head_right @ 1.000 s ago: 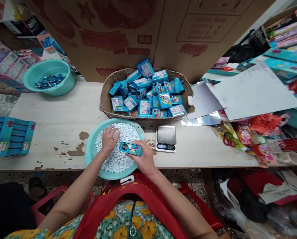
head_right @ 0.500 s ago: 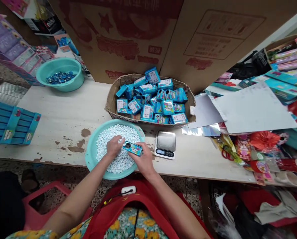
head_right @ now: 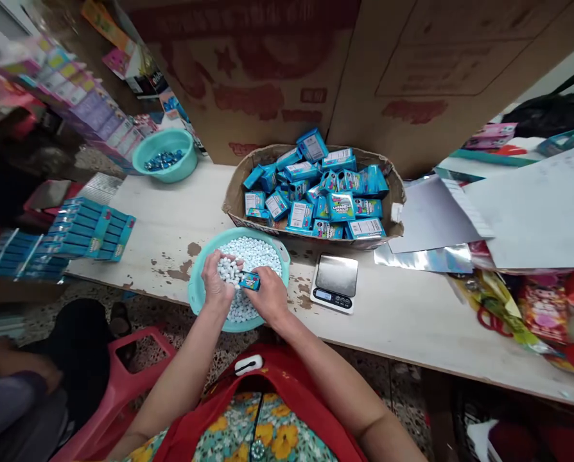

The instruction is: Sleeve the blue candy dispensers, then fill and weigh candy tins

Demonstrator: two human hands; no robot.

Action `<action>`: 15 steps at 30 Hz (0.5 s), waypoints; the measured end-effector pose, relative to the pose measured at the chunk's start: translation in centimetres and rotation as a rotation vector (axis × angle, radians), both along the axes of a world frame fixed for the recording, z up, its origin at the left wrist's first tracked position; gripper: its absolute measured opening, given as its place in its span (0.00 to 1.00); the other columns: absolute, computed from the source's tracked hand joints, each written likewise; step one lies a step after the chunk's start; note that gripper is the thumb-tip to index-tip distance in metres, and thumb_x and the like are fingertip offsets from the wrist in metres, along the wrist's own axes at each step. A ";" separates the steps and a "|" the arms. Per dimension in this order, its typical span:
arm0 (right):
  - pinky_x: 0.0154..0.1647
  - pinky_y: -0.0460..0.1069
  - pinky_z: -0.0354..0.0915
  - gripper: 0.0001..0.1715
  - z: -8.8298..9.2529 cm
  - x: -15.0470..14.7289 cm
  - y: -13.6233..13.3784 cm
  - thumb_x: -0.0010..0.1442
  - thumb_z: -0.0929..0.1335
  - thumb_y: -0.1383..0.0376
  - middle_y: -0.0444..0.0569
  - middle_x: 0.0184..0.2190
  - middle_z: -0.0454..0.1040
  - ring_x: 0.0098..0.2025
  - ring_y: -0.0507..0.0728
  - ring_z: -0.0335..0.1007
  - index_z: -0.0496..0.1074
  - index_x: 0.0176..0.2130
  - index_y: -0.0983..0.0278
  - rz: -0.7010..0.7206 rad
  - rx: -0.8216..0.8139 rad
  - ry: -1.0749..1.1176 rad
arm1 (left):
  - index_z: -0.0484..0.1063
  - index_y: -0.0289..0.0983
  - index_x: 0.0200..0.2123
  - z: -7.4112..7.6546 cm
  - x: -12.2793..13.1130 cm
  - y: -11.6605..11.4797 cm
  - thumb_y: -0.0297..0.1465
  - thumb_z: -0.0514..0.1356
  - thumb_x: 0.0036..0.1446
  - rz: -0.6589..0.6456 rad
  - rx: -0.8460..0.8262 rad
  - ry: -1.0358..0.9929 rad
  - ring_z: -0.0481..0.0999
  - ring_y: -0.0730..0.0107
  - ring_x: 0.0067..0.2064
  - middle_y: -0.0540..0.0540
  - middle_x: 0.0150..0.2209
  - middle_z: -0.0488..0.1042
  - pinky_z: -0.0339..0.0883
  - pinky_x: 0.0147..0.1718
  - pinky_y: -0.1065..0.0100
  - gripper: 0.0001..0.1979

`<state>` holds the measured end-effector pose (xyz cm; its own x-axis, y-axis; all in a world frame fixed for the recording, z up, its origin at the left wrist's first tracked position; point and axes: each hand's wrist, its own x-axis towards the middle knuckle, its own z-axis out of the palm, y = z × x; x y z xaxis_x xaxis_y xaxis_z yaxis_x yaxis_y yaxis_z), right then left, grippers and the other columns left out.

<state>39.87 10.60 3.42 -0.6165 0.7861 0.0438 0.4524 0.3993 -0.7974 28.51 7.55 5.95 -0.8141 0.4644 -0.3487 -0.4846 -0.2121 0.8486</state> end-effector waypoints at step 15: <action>0.34 0.49 0.59 0.14 5.8 -2.3 -1.8 0.45 0.71 0.66 0.46 0.34 0.72 0.36 0.58 0.68 0.69 0.35 0.61 -0.139 0.104 -0.043 | 0.61 0.36 0.25 4.9 -2.1 -0.2 0.41 0.64 0.40 -0.069 -0.023 0.047 0.74 0.70 0.22 0.56 0.19 0.68 0.66 0.24 0.69 0.18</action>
<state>37.54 8.83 9.18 -0.5050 0.8567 0.1053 0.5419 0.4096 -0.7339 26.42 7.33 10.84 -0.7960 0.5122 -0.3225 -0.4571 -0.1593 0.8750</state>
